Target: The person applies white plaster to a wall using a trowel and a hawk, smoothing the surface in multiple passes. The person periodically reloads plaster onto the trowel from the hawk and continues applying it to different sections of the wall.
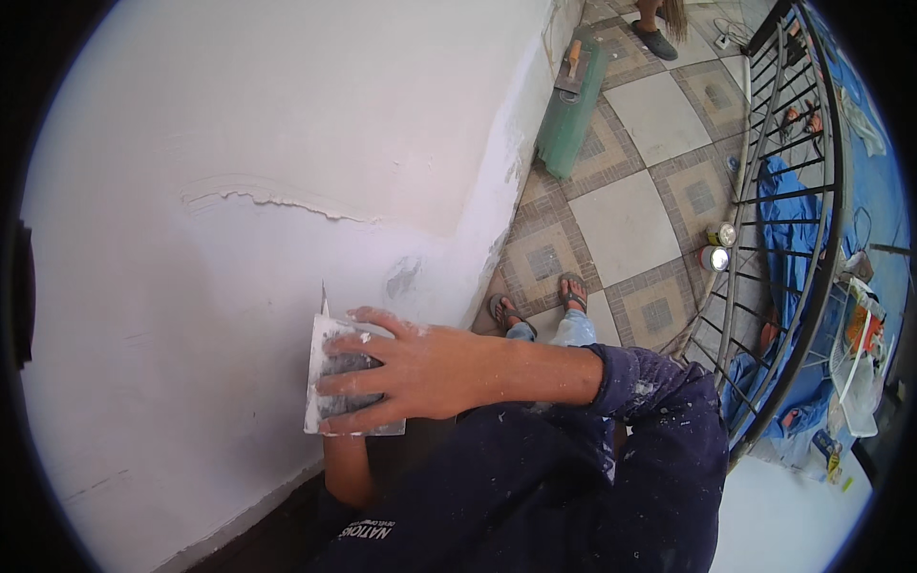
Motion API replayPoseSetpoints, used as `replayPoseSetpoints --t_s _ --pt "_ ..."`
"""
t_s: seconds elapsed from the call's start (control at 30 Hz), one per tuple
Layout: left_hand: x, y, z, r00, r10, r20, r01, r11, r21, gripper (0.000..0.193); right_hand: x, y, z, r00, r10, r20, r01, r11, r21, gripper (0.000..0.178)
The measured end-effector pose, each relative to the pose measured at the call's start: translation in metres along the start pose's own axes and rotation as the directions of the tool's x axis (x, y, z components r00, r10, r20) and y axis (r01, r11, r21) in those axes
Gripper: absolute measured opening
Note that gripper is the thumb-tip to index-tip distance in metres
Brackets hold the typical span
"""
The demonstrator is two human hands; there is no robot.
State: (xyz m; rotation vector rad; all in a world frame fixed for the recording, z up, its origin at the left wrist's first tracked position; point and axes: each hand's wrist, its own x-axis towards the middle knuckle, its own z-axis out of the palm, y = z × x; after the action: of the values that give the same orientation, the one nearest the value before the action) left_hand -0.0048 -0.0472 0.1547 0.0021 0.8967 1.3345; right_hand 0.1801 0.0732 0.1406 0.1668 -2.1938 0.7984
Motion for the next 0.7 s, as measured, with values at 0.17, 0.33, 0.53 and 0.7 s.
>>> replayPoseSetpoints --t_s 0.17,0.33,0.53,0.7 --pt "-0.002 0.028 0.022 0.97 0.186 -0.156 -0.159 0.972 0.17 0.045 -0.019 0.001 -0.048 0.929 0.354 0.104 -0.315 0.908 -0.278 0.057" --pt "-0.007 0.039 0.057 0.89 0.449 -0.084 -0.331 0.761 0.557 0.04 0.003 -0.018 -0.108 0.871 0.454 0.188 -0.329 0.823 -0.463 0.054" --pt "-0.01 0.036 0.068 0.751 0.648 0.126 -0.476 0.399 0.784 0.036 0.004 -0.006 -0.074 0.972 0.118 0.204 -0.057 0.957 -0.283 0.039" --pt "-0.036 0.045 0.013 0.464 0.591 0.659 -0.116 -0.698 0.707 0.085 -0.078 0.055 -0.023 0.92 0.375 0.109 -0.391 0.886 0.251 0.045"
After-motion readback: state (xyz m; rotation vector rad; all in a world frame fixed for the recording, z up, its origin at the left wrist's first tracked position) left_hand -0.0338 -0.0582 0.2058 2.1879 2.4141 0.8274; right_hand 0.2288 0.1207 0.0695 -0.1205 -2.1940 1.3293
